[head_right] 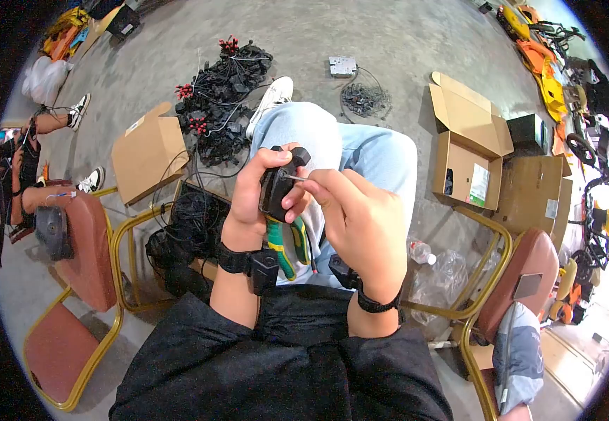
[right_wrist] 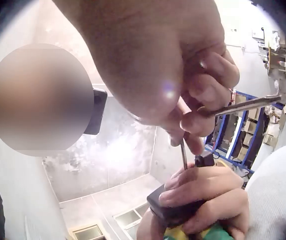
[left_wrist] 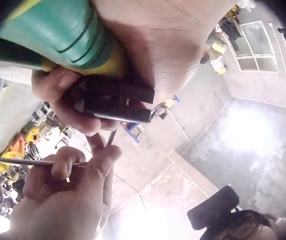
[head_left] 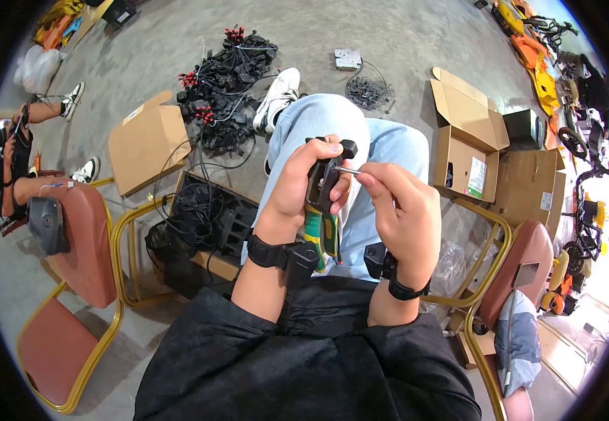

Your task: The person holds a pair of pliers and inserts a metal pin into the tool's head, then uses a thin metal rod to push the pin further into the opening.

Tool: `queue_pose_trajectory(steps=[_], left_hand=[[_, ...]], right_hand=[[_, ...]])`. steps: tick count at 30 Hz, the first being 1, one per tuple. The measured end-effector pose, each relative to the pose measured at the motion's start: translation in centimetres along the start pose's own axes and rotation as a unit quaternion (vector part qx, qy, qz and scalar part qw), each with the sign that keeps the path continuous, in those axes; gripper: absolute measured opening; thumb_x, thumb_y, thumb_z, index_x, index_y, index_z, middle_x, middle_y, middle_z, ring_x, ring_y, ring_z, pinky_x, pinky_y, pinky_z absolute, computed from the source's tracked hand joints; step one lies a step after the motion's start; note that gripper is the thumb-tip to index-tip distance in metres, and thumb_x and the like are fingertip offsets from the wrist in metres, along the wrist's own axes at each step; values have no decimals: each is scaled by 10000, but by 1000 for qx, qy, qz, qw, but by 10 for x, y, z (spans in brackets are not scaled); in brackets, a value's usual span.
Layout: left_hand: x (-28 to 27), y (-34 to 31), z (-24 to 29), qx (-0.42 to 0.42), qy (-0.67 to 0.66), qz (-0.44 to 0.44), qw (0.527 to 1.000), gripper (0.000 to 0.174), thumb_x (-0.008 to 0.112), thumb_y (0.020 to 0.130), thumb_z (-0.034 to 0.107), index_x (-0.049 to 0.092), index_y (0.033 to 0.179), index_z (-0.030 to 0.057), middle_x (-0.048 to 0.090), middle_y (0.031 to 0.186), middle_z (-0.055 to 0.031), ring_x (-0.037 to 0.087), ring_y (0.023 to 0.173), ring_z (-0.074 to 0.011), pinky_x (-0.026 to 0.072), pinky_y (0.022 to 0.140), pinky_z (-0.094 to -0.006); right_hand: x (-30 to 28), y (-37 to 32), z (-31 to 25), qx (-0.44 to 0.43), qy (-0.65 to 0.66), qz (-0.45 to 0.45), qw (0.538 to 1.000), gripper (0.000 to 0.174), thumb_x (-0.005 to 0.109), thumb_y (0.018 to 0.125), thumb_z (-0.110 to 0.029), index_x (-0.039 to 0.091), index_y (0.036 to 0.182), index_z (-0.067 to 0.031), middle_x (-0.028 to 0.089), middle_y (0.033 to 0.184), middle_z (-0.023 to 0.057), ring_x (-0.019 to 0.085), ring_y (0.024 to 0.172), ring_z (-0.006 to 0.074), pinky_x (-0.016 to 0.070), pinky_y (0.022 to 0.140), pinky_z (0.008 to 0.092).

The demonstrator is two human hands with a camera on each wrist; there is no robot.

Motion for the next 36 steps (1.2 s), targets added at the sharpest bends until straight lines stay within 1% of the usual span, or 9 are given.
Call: queue_pose_trajectory(steps=[4, 10, 14, 16, 20, 22, 29, 34, 36], left_hand=[[-2, 1, -2, 8, 3, 14, 1000, 247, 503, 866, 271, 490, 759, 48, 486, 505, -83, 476, 367, -179, 406, 370, -272], [0, 1, -2, 6, 0, 21, 1000, 244, 508, 864, 272, 494, 763, 51, 496, 513, -87, 478, 369, -176, 410, 371, -271], [1, 2, -4, 14, 33, 36, 999, 241, 507, 866, 277, 492, 764, 58, 497, 513, -86, 481, 373, -172, 410, 374, -269], [-1, 2, -3, 11, 38, 28, 999, 243, 506, 866, 278, 493, 764, 59, 495, 511, -83, 482, 375, -170, 410, 376, -268], [2, 2, -2, 12, 26, 38, 999, 243, 501, 866, 282, 493, 762, 62, 491, 503, -77, 482, 380, -164, 409, 379, -263], [-1, 2, -2, 8, 28, 27, 999, 241, 499, 867, 279, 493, 763, 62, 490, 502, -77, 480, 379, -164, 409, 380, -263], [0, 2, -1, 4, 19, 17, 1000, 244, 493, 870, 274, 502, 767, 53, 482, 495, -77, 471, 372, -169, 408, 380, -264], [0, 3, -1, 9, 15, 9, 1000, 244, 494, 869, 274, 503, 767, 53, 478, 493, -77, 468, 367, -169, 407, 374, -265], [-1, 2, -1, 10, 11, 17, 1000, 244, 494, 869, 274, 503, 767, 52, 478, 493, -77, 469, 366, -170, 406, 372, -266]], right_hand=[[0, 1, 1, -27, 6, -15, 1000, 91, 656, 813, -37, 679, 900, -49, 572, 723, 88, 546, 592, 204, 427, 552, 284], [0, 5, 3, -112, -69, 34, 991, 160, 665, 773, -10, 693, 914, -79, 573, 895, 80, 562, 720, 223, 443, 616, 290], [1, 5, 5, -137, -55, 58, 987, 147, 670, 760, -59, 683, 900, -98, 607, 825, 66, 600, 738, 239, 469, 638, 330], [-1, 0, -1, 65, 36, -32, 997, 94, 647, 816, -80, 676, 906, -87, 632, 764, 93, 618, 642, 253, 463, 550, 330], [-3, -2, -2, 86, 58, -49, 993, 77, 624, 857, -109, 673, 910, -83, 639, 719, 112, 619, 577, 265, 450, 493, 330], [-1, 0, -2, 20, 65, -9, 998, 79, 626, 853, -110, 683, 905, -96, 618, 709, 96, 611, 580, 266, 454, 505, 326], [1, 2, 3, -23, 29, 13, 999, 141, 647, 795, -37, 698, 914, -92, 575, 786, 77, 597, 630, 238, 472, 556, 312], [1, 5, 8, -116, -42, 30, 992, 236, 646, 732, 18, 699, 926, -104, 575, 904, 76, 596, 767, 235, 479, 690, 331], [2, 4, 9, -104, -42, 23, 993, 240, 645, 727, 20, 698, 924, -107, 581, 908, 69, 595, 781, 235, 476, 713, 335]])
Point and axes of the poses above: each hand's wrist, its own y-axis towards the middle knuckle, its own x-axis out of the palm, z = x × y, the point moved 1 cm from there along y, towards the middle knuckle
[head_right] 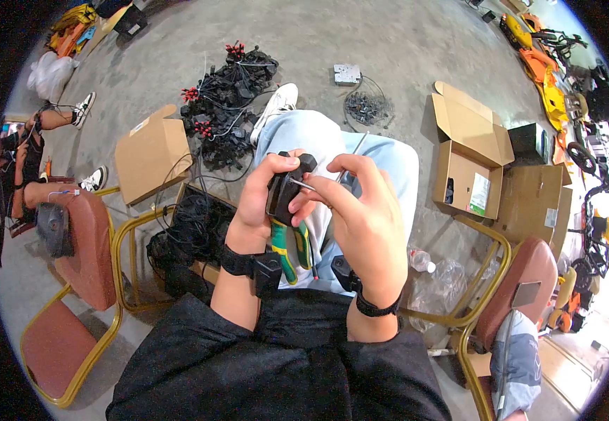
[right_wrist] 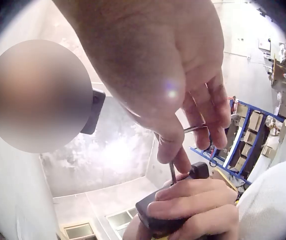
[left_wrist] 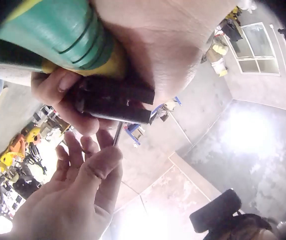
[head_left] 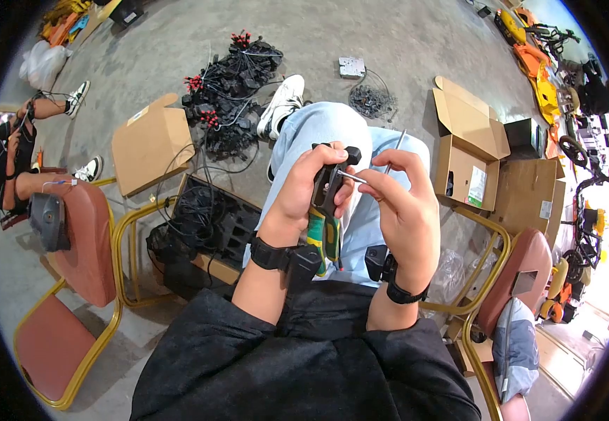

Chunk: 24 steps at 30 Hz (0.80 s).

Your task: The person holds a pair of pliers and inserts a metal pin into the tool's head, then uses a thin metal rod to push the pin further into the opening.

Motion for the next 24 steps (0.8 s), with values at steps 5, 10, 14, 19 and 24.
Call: queue_pose_trajectory(steps=[5, 10, 14, 19, 24], left_hand=[[-1, 1, -1, -3, 11, 1, 1000, 247, 500, 869, 277, 499, 757, 57, 490, 501, -76, 475, 371, -161, 410, 370, -264], [-1, 1, -3, -4, 17, 14, 1000, 245, 501, 870, 272, 497, 752, 57, 497, 501, -78, 483, 372, -158, 414, 370, -258], [-4, 2, -3, 5, 20, -12, 1000, 245, 500, 872, 267, 503, 758, 49, 498, 499, -80, 488, 370, -162, 414, 367, -259], [-5, 1, -3, -2, 0, -8, 1000, 252, 498, 873, 265, 506, 760, 40, 499, 503, -84, 487, 370, -169, 414, 367, -265], [-1, -1, -3, 6, -2, 15, 1000, 259, 492, 875, 268, 508, 760, 37, 499, 503, -87, 487, 370, -173, 412, 366, -268]], right_hand=[[-1, -2, -5, 56, 23, -24, 998, 171, 632, 779, -15, 690, 914, -102, 611, 840, 76, 605, 725, 252, 482, 679, 331], [-3, -1, -11, 195, 155, -52, 967, 83, 608, 878, -119, 679, 903, -84, 586, 670, 125, 581, 556, 299, 454, 517, 345], [-5, 0, -6, 120, 86, -50, 988, 89, 629, 854, -108, 687, 919, -92, 585, 681, 110, 585, 575, 284, 444, 515, 341], [-2, -2, 0, 63, 60, -27, 996, 200, 663, 768, -46, 700, 951, -115, 571, 780, 66, 572, 702, 250, 457, 635, 338], [0, -3, -1, 43, 22, -9, 999, 226, 646, 738, -29, 700, 938, -120, 568, 808, 53, 557, 732, 237, 451, 695, 335]])
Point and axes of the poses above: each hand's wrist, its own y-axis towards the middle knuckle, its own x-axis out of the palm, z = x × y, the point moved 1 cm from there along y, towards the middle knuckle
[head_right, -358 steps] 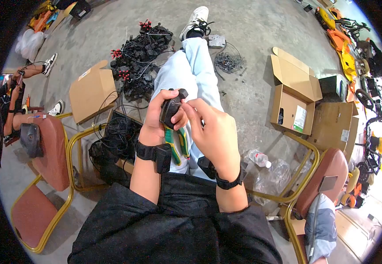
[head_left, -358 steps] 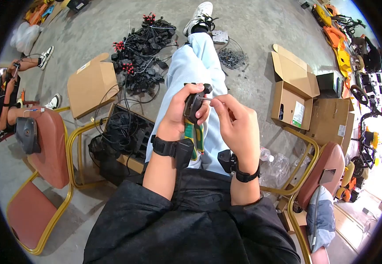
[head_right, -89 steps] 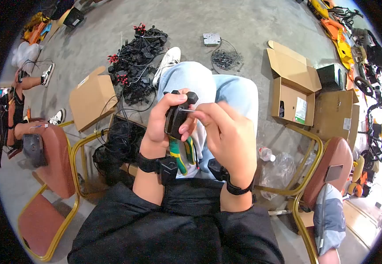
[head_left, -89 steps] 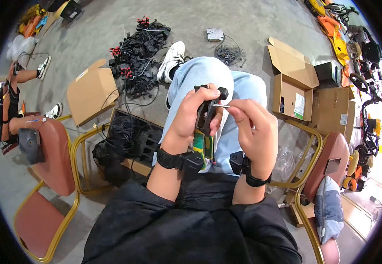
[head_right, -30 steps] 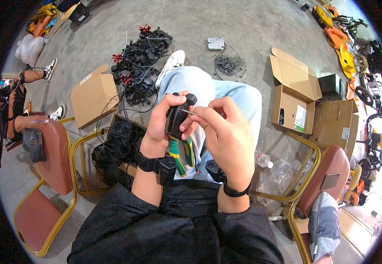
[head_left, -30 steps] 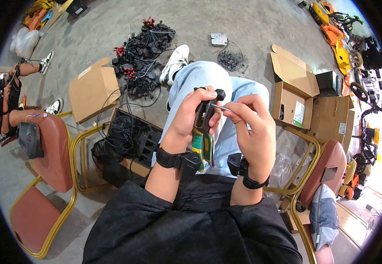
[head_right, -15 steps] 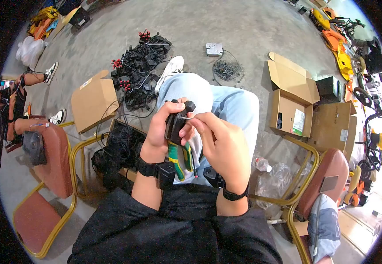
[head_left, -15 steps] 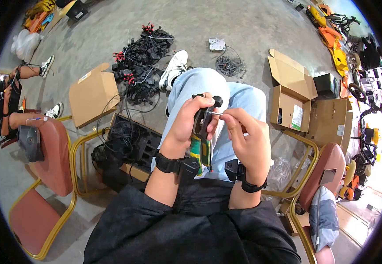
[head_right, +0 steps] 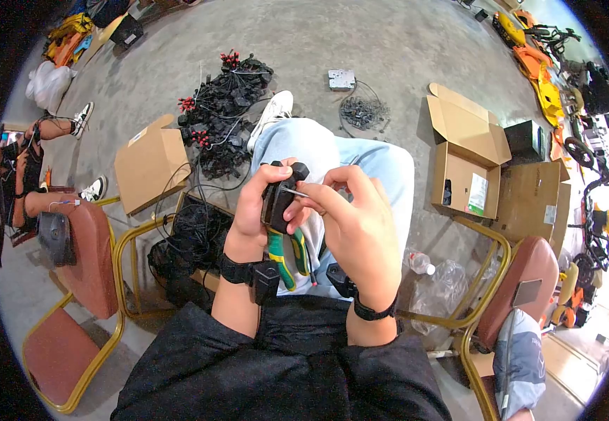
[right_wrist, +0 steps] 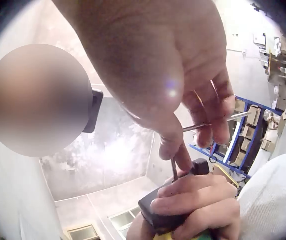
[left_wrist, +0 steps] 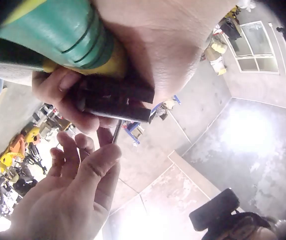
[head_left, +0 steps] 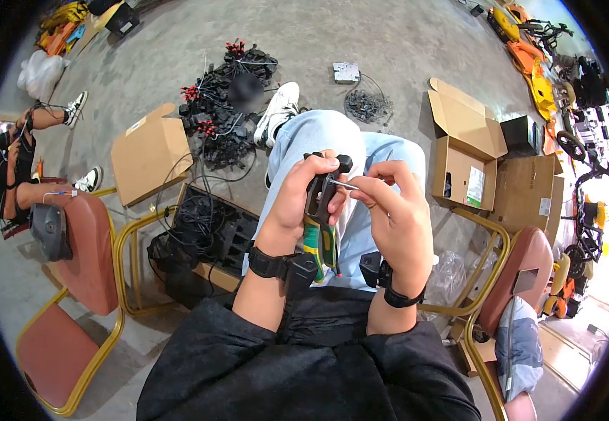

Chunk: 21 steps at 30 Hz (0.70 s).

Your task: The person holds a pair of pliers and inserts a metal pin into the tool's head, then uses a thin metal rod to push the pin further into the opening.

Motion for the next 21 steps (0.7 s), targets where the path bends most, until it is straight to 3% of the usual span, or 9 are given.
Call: queue_pose_trajectory(steps=[5, 8, 10, 17, 21], left_hand=[[-2, 1, -1, 6, 34, -13, 999, 262, 486, 880, 273, 508, 764, 39, 500, 504, -87, 485, 373, -163, 414, 366, -266], [-1, 0, 0, -2, 46, -13, 999, 264, 488, 880, 278, 504, 770, 39, 499, 504, -86, 485, 375, -160, 414, 365, -265], [-2, 1, 0, -4, 43, -10, 999, 263, 492, 879, 279, 502, 773, 38, 499, 505, -86, 486, 376, -160, 414, 365, -265], [-1, -1, 1, -15, 25, -11, 1000, 260, 503, 870, 276, 497, 772, 36, 494, 509, -86, 484, 383, -165, 405, 360, -267], [-2, 0, 1, -11, 20, -10, 1000, 262, 499, 872, 274, 499, 770, 33, 492, 509, -88, 482, 378, -172, 402, 359, -268]], right_hand=[[-4, 1, -2, -7, -42, -16, 999, 192, 623, 774, -41, 688, 935, -124, 568, 747, 50, 575, 693, 237, 456, 652, 327], [-3, 2, -7, 49, -6, -40, 998, 130, 616, 821, -64, 668, 934, -103, 592, 693, 71, 601, 626, 258, 457, 570, 327], [-6, 2, -15, 116, 100, -48, 987, 83, 608, 860, -90, 649, 930, -75, 614, 672, 99, 609, 573, 282, 450, 505, 330], [-6, 3, -10, 52, 75, -12, 996, 73, 620, 850, -93, 663, 906, -77, 620, 673, 90, 610, 565, 267, 448, 501, 329], [-4, 3, -4, 28, 1, -21, 999, 120, 645, 798, -77, 683, 905, -117, 585, 708, 50, 572, 617, 244, 441, 572, 333]])
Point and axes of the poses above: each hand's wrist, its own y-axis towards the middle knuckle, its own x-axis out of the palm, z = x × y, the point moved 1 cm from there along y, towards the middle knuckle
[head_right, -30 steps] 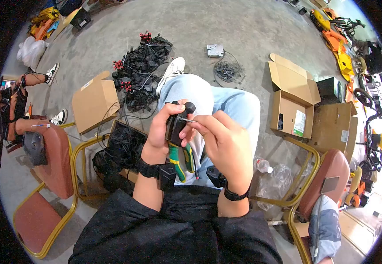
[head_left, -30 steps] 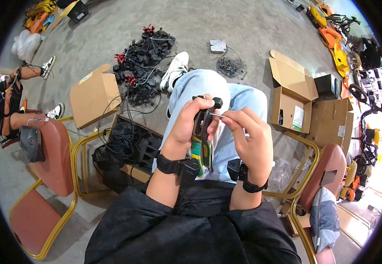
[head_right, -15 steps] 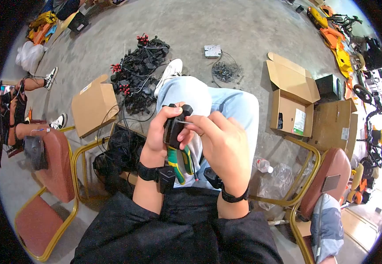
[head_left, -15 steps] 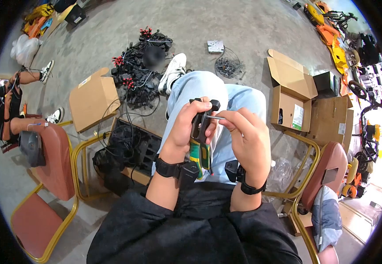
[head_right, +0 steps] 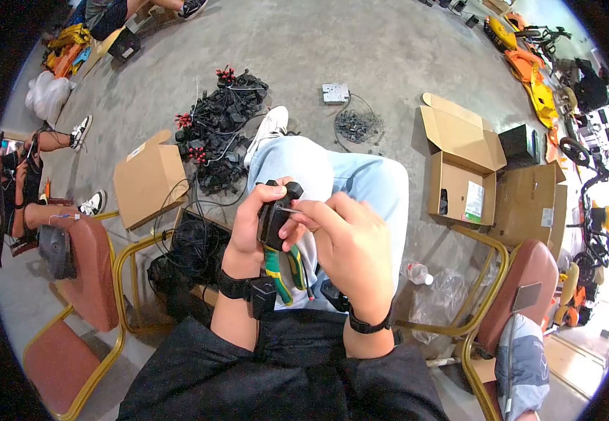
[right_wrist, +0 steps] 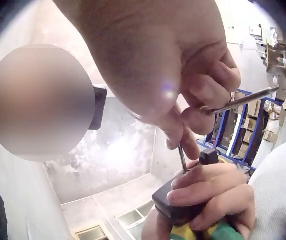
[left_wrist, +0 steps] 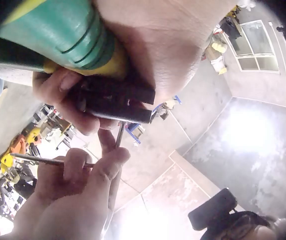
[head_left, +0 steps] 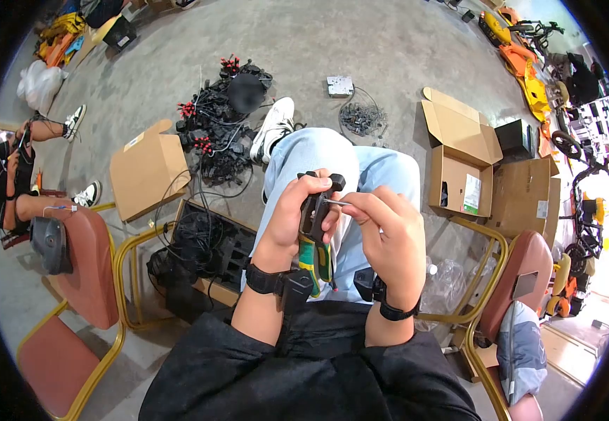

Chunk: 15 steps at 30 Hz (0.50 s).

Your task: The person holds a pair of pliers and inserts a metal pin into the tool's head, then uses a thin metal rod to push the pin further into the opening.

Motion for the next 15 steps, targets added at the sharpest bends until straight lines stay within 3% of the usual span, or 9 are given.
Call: queue_pose_trajectory(steps=[4, 8, 10, 15], left_hand=[[2, 0, 0, 4, -10, 5, 1000, 270, 494, 875, 275, 509, 776, 24, 492, 511, -92, 482, 376, -178, 404, 361, -268], [-1, 2, -1, 10, -1, -21, 1000, 272, 487, 879, 272, 514, 778, 20, 497, 515, -95, 485, 378, -181, 408, 364, -272], [-1, 2, -1, 5, 5, -11, 1000, 267, 485, 880, 269, 509, 781, 22, 498, 515, -95, 489, 379, -182, 409, 365, -274], [0, 1, 0, 3, -1, 10, 1000, 248, 482, 880, 261, 491, 787, 32, 498, 513, -94, 497, 382, -185, 411, 367, -275]], right_hand=[[1, 1, 0, -67, -57, 40, 995, 170, 651, 771, -72, 692, 923, -137, 568, 764, 20, 536, 683, 234, 439, 654, 338], [-2, 2, -3, -63, -46, 42, 996, 125, 636, 810, -84, 681, 924, -109, 610, 748, 39, 577, 649, 242, 450, 603, 333], [-4, -1, -9, 64, 83, -26, 994, 78, 615, 856, -109, 664, 906, -75, 648, 734, 72, 613, 610, 261, 451, 538, 331], [-6, -2, -12, 61, 66, -17, 996, 96, 600, 883, -142, 657, 886, -65, 652, 718, 96, 618, 584, 281, 446, 496, 334]])
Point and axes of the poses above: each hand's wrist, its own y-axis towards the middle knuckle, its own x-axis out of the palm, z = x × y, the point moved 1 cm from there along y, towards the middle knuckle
